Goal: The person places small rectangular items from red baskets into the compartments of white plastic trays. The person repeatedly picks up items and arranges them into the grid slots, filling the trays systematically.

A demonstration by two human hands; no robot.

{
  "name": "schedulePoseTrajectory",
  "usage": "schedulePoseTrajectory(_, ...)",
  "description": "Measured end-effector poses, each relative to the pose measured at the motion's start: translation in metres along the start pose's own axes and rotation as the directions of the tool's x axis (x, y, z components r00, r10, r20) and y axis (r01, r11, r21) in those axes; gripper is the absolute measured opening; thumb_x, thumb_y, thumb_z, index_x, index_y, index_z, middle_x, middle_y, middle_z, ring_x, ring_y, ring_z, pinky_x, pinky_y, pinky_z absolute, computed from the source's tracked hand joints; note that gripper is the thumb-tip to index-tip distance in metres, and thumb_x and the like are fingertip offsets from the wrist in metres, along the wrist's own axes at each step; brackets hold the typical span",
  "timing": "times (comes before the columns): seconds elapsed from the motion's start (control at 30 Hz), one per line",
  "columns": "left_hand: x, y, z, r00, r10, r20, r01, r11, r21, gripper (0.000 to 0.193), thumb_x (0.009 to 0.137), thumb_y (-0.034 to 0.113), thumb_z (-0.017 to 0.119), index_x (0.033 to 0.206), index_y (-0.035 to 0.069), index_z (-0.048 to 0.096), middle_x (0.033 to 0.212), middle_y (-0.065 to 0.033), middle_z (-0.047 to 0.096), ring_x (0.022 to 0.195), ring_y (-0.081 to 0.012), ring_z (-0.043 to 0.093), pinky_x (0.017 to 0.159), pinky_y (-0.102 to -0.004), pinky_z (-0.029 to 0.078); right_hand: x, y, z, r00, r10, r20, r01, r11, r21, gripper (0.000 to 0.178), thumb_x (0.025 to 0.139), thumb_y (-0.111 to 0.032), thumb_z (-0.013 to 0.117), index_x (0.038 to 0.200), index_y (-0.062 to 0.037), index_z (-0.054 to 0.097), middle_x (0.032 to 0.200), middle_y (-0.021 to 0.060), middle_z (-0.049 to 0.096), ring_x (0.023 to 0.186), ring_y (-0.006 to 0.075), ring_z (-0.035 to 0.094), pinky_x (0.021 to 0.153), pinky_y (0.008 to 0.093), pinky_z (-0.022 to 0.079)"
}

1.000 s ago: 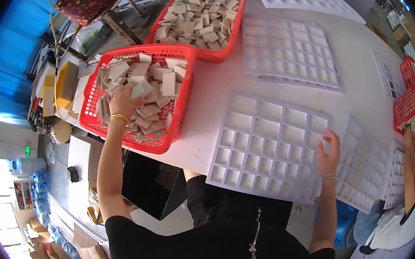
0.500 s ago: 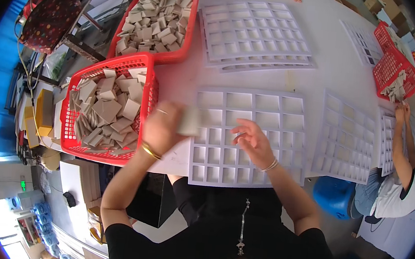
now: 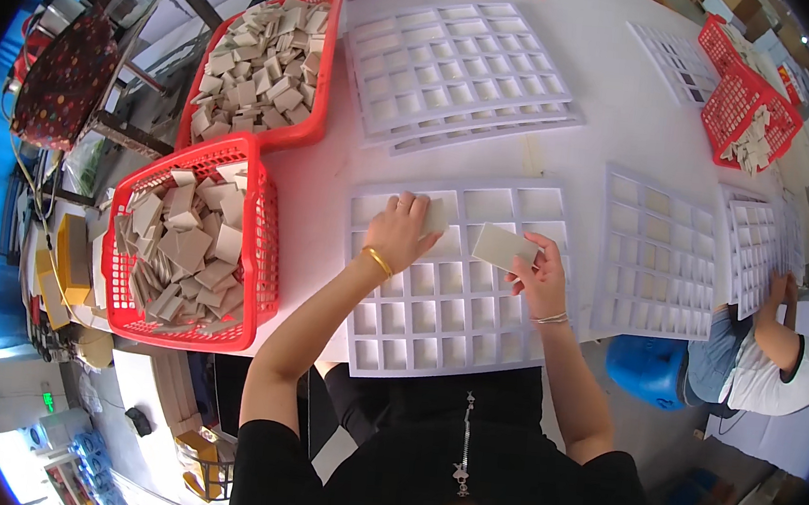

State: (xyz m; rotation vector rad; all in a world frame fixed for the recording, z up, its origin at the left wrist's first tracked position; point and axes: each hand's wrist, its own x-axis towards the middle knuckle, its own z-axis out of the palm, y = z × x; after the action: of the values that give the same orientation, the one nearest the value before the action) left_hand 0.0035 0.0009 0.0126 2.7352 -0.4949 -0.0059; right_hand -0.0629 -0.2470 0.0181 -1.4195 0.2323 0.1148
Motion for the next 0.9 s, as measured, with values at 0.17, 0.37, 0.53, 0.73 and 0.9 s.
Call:
schedulePoseTrajectory(0.17, 0.038, -0.022, 0.044, 1.0, 0.009, -0.011, -0.008, 0.998, 0.07, 0.057, 0.074, 0.03, 0.073, 0.122, 0.013, 0.049, 0.119, -0.0095, 0.049, 0.114, -0.0299, 0.046, 0.095, -0.0438, 0.038, -0.003, -0.003, -0.011, 0.999, 0.029, -0.04, -0.029, 1.0, -0.004, 0.038, 0.087, -0.009, 0.06, 0.122, -0.006, 0.044, 0.097, 0.0072, 0.063, 0.065, 0.0093, 0.058, 0.047, 0.0195, 0.041)
schedulePoseTrajectory(0.37, 0.041, -0.014, 0.037, 0.997, 0.032, 0.072, -0.032, 0.999, 0.0, 0.063, 0.073, 0.038, 0.073, 0.127, 0.015, 0.05, 0.131, -0.0105, 0.044, 0.124, -0.0286, 0.039, 0.103, -0.0434, 0.031, 0.0, 0.004, -0.018, 0.997, -0.005, -0.08, 0.005, 1.0, 0.005, 0.036, 0.088, -0.008, 0.059, 0.121, -0.0064, 0.046, 0.097, 0.0059, 0.062, 0.065, 0.009, 0.058, 0.048, 0.0195, 0.04)
schedulePoseTrajectory(0.53, 0.018, -0.016, 0.03, 0.992, 0.125, 0.0, -0.125, 0.991, 0.05, 0.06, 0.078, 0.038, 0.068, 0.133, 0.022, 0.048, 0.142, -0.0061, 0.038, 0.133, -0.0282, 0.031, 0.111, -0.0466, 0.02, 0.009, 0.007, -0.006, 0.998, 0.002, -0.065, -0.002, 1.0, -0.004, 0.036, 0.087, -0.008, 0.059, 0.122, -0.007, 0.049, 0.094, 0.0043, 0.06, 0.065, 0.0088, 0.057, 0.046, 0.0194, 0.039)
schedulePoseTrajectory(0.73, 0.003, -0.027, 0.024, 0.95, 0.207, 0.232, -0.254, 0.948, 0.192, 0.049, 0.086, 0.027, 0.059, 0.133, 0.026, 0.047, 0.143, 0.0041, 0.039, 0.134, -0.0222, 0.032, 0.113, -0.0484, 0.017, 0.038, 0.047, 0.007, 0.974, -0.223, 0.025, 0.225, 0.966, -0.126, 0.035, 0.085, -0.008, 0.06, 0.119, -0.0072, 0.051, 0.087, 0.0039, 0.06, 0.065, 0.0091, 0.058, 0.049, 0.0216, 0.043)
schedulePoseTrajectory(0.9, 0.017, -0.03, 0.023, 0.951, 0.207, 0.228, -0.256, 0.942, 0.215, 0.052, 0.082, 0.011, 0.057, 0.131, 0.027, 0.049, 0.143, 0.0039, 0.041, 0.133, -0.0195, 0.035, 0.113, -0.0477, 0.017, 0.041, 0.038, 0.031, 0.985, -0.129, 0.117, 0.166, 0.899, -0.406, 0.032, 0.081, -0.01, 0.063, 0.111, -0.0067, 0.055, 0.08, 0.0063, 0.062, 0.062, 0.0121, 0.058, 0.059, 0.0265, 0.048)
